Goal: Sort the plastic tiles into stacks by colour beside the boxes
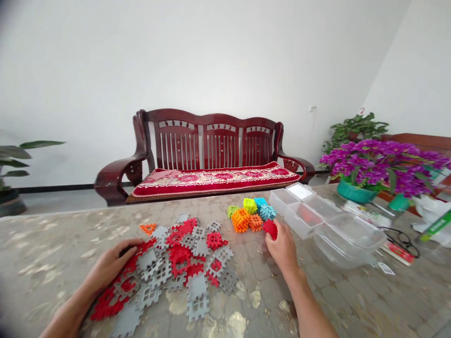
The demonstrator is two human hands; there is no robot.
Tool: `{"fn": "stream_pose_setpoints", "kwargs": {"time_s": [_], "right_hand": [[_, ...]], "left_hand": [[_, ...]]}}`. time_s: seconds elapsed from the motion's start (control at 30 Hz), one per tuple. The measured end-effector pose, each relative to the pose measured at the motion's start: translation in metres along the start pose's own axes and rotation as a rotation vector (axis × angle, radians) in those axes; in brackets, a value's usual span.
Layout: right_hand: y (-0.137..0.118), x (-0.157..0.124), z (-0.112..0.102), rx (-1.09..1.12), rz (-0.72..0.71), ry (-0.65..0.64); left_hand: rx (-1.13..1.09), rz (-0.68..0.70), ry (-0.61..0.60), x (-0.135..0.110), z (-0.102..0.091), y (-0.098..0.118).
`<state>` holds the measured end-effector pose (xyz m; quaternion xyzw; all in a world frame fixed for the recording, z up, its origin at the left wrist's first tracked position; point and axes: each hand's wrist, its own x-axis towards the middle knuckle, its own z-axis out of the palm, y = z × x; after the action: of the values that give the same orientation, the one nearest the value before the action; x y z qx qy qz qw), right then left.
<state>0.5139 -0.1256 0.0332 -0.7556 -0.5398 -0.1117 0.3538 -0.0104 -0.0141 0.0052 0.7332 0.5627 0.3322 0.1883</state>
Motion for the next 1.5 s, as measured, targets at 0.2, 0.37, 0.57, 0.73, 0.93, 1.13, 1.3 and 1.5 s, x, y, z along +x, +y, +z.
{"fn": "stream_pose_setpoints", "kwargs": {"time_s": [0.2,0.37,0.57,0.73,0.93,1.13,1.3,1.5], "right_hand": [[0.007,0.016,-0.006,-0.132,0.012,-0.006],[0.004,0.018,-0.011,-0.322,0.02,-0.155],[0.002,0.017,-0.01,-0.365,0.024,-0.217],[0.005,0.018,-0.005,-0.377,0.024,-0.24],[0.023,0.019,-0.006,-0.201,0.144,-0.128],[0.038,0.015,-0.004,-0.172,0.147,-0.143],[0.029,0.013,-0.004,-0.215,0.116,-0.203],[0.027,0.011,0.003,-0.319,0.136,-0.302]], "left_hand": [[-0.003,0.007,0.006,0.001,0.002,-0.006],[-0.005,-0.004,-0.007,0.001,0.002,-0.01],[-0.001,-0.003,-0.018,0.001,0.002,-0.013],[-0.004,-0.006,-0.01,0.001,0.002,-0.013],[-0.002,0.004,-0.009,0.0,0.001,-0.009],[0.006,-0.003,-0.01,0.001,0.001,-0.009],[0.012,0.005,-0.016,0.001,0.001,-0.01],[0.006,-0.004,-0.023,0.001,0.002,-0.012]]}}
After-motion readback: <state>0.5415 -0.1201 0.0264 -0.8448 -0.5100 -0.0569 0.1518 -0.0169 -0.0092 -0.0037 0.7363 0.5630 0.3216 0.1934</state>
